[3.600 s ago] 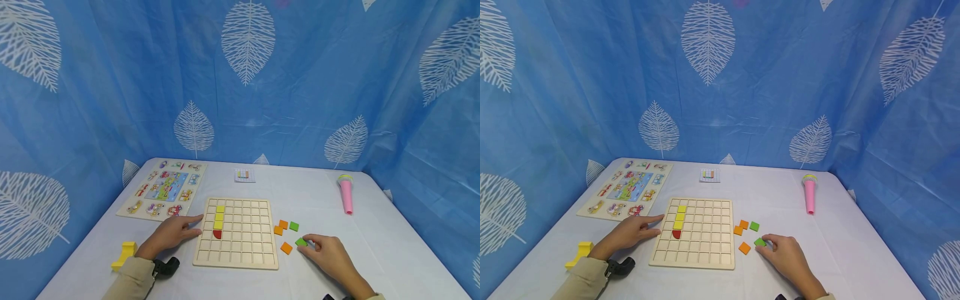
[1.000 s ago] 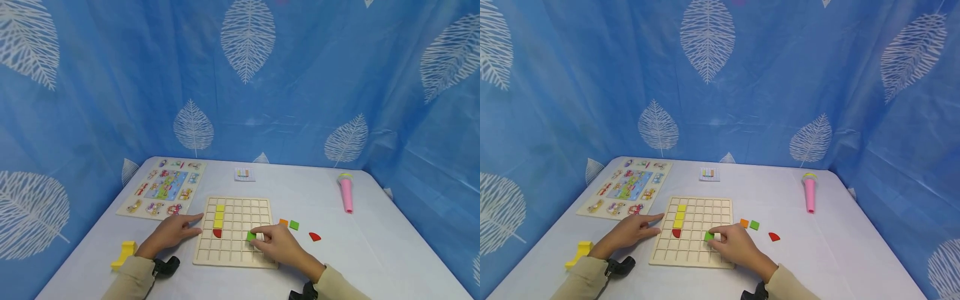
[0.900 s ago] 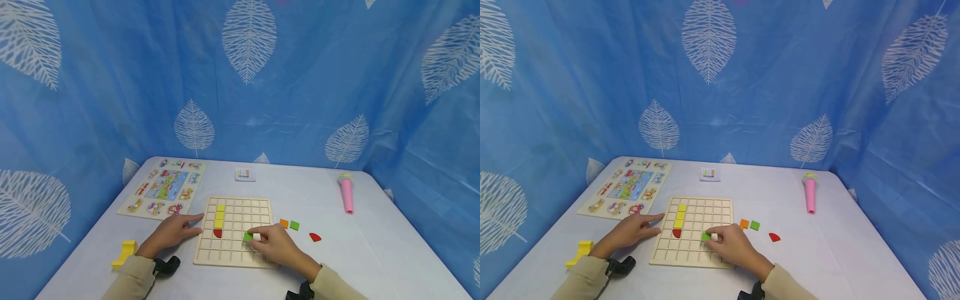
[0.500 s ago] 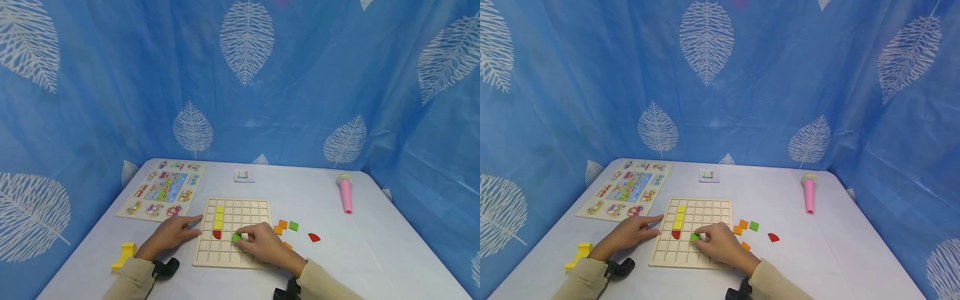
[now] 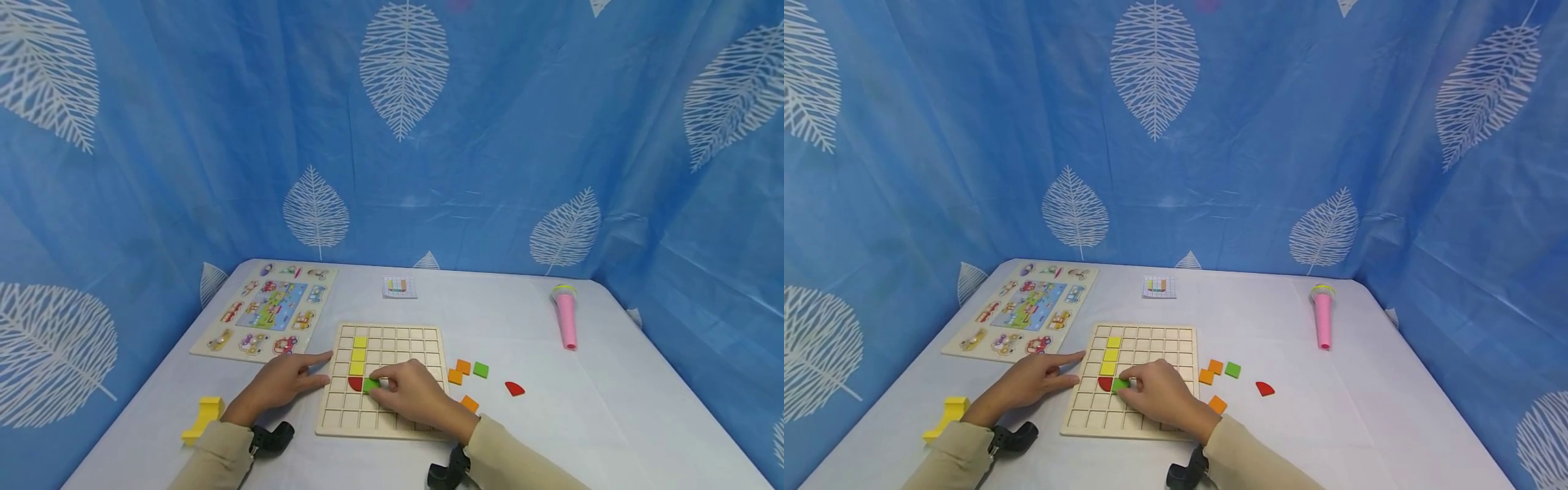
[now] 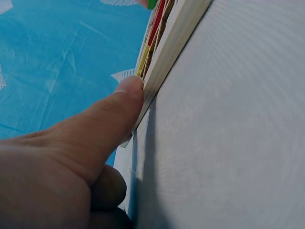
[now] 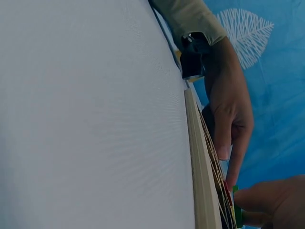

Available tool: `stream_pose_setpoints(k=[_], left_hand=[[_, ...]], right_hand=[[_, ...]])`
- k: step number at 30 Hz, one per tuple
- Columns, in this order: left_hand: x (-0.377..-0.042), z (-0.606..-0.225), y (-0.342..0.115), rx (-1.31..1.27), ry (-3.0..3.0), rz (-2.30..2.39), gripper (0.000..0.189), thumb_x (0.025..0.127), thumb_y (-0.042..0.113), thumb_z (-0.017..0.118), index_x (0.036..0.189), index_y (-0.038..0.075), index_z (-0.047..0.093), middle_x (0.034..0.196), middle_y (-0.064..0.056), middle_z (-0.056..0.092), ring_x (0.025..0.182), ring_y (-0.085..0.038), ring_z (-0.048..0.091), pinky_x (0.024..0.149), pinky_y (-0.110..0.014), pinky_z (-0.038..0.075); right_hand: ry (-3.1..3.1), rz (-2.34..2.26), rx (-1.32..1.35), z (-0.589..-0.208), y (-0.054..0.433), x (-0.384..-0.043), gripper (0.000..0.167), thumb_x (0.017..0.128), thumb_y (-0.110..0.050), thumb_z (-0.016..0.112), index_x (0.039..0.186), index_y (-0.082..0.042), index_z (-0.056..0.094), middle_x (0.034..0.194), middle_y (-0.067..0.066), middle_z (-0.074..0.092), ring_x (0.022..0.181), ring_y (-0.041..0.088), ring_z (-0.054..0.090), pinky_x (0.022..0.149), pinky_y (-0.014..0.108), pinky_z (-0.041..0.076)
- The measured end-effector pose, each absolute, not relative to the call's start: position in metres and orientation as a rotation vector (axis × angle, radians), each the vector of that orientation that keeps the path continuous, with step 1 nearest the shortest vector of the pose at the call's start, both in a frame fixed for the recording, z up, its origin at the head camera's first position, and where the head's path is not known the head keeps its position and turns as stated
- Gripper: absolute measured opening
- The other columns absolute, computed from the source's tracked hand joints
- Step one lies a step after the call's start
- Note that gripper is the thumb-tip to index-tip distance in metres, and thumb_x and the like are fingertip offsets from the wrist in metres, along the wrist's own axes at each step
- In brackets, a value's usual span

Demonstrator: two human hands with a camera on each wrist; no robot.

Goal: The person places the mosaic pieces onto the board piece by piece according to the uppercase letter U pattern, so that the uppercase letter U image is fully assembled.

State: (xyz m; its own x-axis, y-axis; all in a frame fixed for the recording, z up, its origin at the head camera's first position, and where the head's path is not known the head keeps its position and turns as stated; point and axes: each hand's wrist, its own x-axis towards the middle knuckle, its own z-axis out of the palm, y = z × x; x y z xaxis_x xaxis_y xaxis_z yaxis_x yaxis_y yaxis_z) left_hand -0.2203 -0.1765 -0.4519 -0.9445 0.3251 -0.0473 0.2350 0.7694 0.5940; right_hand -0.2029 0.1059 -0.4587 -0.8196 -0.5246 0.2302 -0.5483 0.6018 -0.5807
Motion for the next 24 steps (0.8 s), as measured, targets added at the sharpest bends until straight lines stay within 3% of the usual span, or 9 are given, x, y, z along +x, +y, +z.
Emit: stream_pose_setpoints(k=[24], left_hand=[[-0.2207,-0.4530,-0.1771,0.467,2.826,0.897,0.056,0.092,0.043,0.075,0.144,0.027,0.062,0.062,0.003,0.044,0.055,-0.013,0.036,0.052,-0.027,0.028]], right_hand=[[-2.808,0.926,0.883,-0.4604,0.1012,-0.2028,0.022,0.094,-0.024,0.073,0.113,-0.016,0.080,0.051,-0.016,0.042,0.044,0.000,0.033,0.045,0.020,0.027]])
